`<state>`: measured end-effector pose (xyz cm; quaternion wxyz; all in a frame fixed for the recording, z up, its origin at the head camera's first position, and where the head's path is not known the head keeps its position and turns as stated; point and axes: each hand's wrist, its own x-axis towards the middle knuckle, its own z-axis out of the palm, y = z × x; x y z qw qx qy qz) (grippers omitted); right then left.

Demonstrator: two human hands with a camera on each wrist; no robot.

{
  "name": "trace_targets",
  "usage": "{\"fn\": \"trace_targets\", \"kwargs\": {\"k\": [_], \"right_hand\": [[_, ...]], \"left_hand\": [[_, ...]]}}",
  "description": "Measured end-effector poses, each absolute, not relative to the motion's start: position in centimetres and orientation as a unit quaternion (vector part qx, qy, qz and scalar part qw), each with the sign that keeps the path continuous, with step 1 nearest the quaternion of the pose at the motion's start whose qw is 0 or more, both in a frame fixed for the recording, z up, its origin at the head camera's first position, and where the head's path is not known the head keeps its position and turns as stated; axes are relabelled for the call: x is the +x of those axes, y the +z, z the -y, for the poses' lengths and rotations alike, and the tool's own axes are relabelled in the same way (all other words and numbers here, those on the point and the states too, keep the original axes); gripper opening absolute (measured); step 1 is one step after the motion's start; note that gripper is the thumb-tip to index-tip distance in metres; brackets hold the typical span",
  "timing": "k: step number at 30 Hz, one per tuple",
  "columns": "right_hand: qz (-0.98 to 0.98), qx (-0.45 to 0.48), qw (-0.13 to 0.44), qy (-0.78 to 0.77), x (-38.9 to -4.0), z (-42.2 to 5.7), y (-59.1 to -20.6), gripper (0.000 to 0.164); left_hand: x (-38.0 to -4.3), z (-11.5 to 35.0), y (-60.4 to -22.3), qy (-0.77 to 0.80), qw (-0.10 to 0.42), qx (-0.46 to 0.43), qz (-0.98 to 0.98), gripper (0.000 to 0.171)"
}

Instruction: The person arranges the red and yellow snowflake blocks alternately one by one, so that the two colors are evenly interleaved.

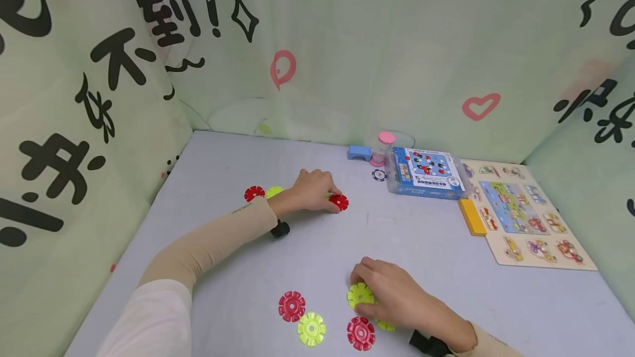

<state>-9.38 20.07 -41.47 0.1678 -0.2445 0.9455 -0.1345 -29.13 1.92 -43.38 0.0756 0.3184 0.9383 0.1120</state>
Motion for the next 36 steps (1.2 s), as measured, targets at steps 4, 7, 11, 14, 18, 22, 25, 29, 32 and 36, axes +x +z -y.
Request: {"fn": "trace_targets", "kwargs": {"k": [4,7,11,14,18,22,25,29,32,36], "right_hand": [[-0.941,-0.24,0.177,-0.162,-9.7,-20.0,-41.5,0.038],[-0.935,-0.247,0.181,-0.177,-9.9,-20.1,-41.7,0.043],[-0.93,-0.259,0.187,-0.181,-10.2,-20.2,-41.7,0.05],[-0.928,-0.263,0.191,-0.181,-10.5,-20.3,-41.6,0.05],[-0.937,-0.259,0.159,-0.171,-11.9,-20.9,-41.5,0.046],[-0.955,-0.228,0.101,-0.163,-16.0,-22.3,-41.4,0.048],[-0.964,-0.198,0.068,-0.167,-20.1,-23.0,-41.5,0.049],[-0.966,-0.185,0.068,-0.165,-24.1,-22.9,-41.8,0.05],[-0.967,-0.179,0.089,-0.159,-25.4,-22.6,-42.0,0.051],[-0.969,-0.166,0.094,-0.158,-25.7,-22.4,-42.2,0.052]], "left_hand": [[-29.2,-1.9,-43.3,0.116,0.078,0.319,-0.937,0.048],[-29.2,-1.9,-43.3,0.112,0.077,0.32,-0.938,0.047],[-29.2,-1.8,-43.3,0.111,0.077,0.321,-0.937,0.047],[-29.2,-1.8,-43.4,0.113,0.077,0.318,-0.938,0.047],[-29.3,-1.8,-43.4,0.112,0.077,0.32,-0.938,0.047],[-29.2,-1.8,-43.3,0.113,0.084,0.321,-0.936,0.047],[-29.2,-1.6,-43.2,0.111,0.091,0.314,-0.939,0.048],[-29.0,-1.7,-43.1,0.11,0.093,0.315,-0.938,0.048],[-29.0,-1.8,-43.1,0.112,0.088,0.325,-0.935,0.049],[-29.2,-1.8,-43.3,0.107,0.081,0.327,-0.936,0.049]]}}
